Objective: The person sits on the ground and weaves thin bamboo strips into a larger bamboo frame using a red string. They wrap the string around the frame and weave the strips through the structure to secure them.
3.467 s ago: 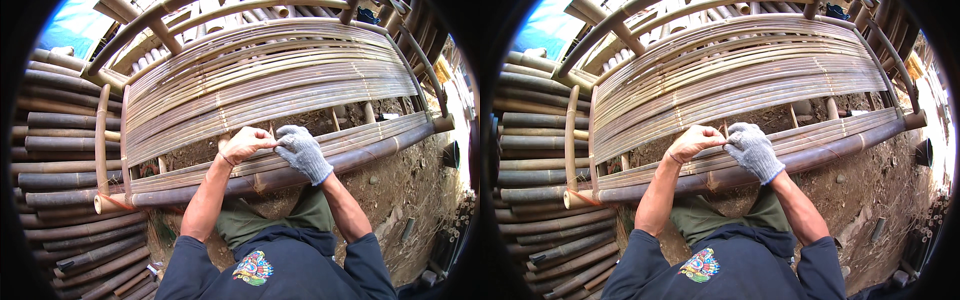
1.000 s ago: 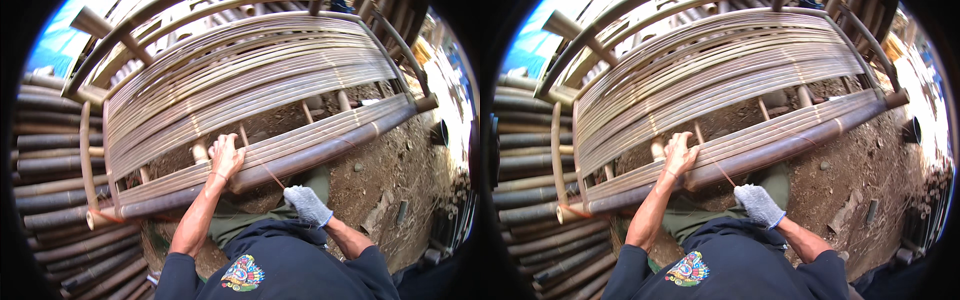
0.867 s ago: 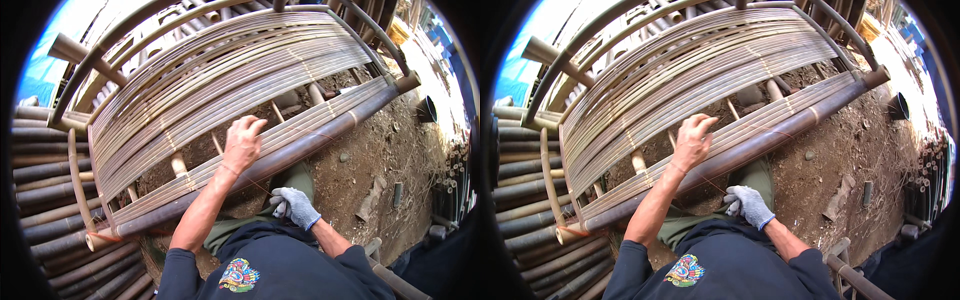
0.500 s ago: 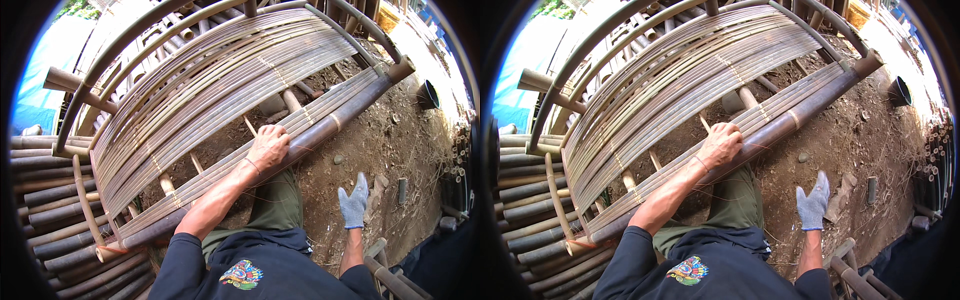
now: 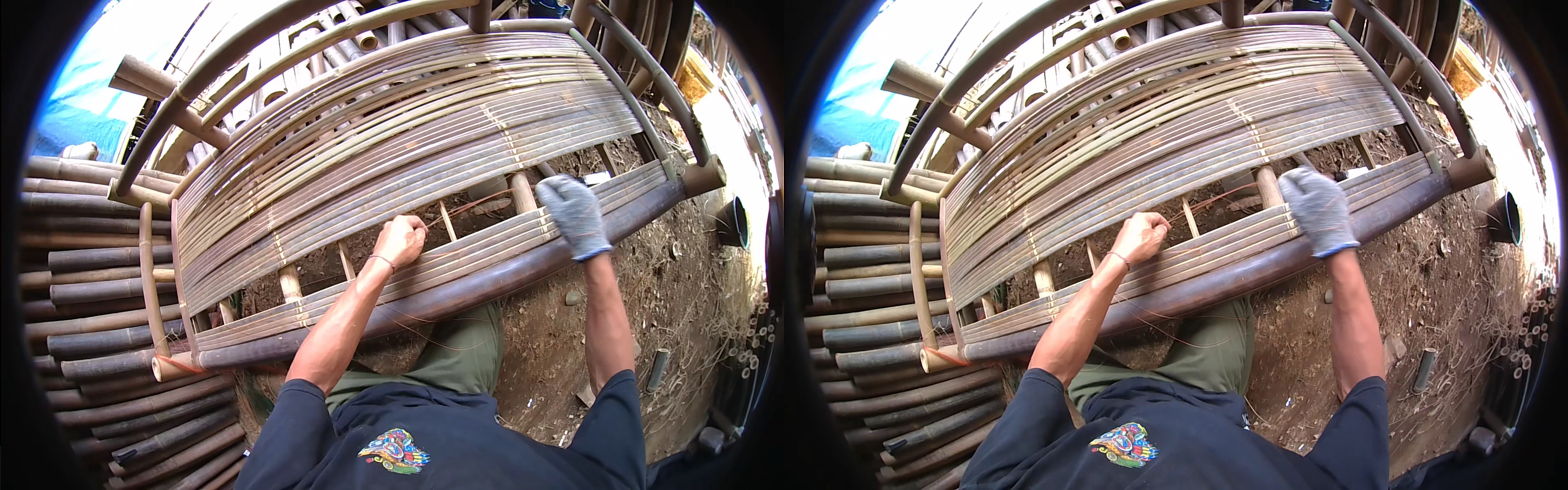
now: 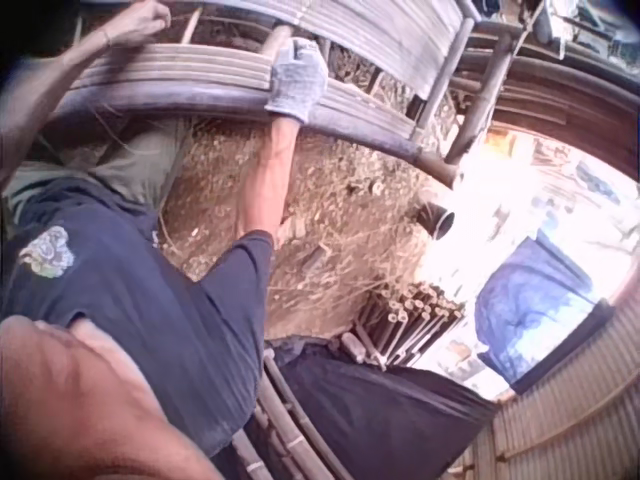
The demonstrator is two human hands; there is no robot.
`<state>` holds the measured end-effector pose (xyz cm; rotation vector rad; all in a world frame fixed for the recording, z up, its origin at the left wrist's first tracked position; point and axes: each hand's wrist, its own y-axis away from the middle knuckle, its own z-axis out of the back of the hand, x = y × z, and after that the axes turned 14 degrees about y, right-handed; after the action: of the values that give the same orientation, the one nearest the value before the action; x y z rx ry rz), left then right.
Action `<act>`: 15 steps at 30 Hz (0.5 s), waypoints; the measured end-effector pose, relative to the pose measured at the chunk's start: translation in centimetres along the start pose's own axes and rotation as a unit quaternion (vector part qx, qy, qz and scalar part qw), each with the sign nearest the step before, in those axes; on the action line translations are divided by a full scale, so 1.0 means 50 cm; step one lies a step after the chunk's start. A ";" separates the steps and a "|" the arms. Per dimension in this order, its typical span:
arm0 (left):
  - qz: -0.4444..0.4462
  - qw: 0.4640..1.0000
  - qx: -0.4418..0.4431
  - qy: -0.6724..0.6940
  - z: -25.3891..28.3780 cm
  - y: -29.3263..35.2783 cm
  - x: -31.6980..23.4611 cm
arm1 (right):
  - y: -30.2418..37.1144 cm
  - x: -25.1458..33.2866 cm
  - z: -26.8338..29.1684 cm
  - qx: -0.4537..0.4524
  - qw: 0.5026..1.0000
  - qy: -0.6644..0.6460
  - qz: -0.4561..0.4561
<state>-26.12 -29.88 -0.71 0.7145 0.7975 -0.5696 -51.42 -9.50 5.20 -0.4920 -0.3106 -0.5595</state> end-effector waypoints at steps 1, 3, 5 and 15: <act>0.024 0.999 0.015 -0.016 -0.010 -0.016 0.038 | -0.021 0.067 -0.033 0.119 0.970 0.207 0.036; -0.015 0.994 0.060 0.094 -0.027 -0.045 0.095 | -0.017 0.147 -0.131 0.107 0.912 0.333 0.214; 0.022 0.988 0.086 0.127 -0.049 -0.049 0.018 | -0.007 0.151 -0.223 0.257 0.907 0.272 0.195; 0.054 0.980 0.081 0.174 0.008 0.005 0.027 | -0.027 0.118 -0.165 0.260 0.944 -0.201 0.015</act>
<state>-25.01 -30.30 -1.47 1.0199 1.0378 -0.4191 -46.25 -17.32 1.18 -0.0909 -0.8147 -0.3225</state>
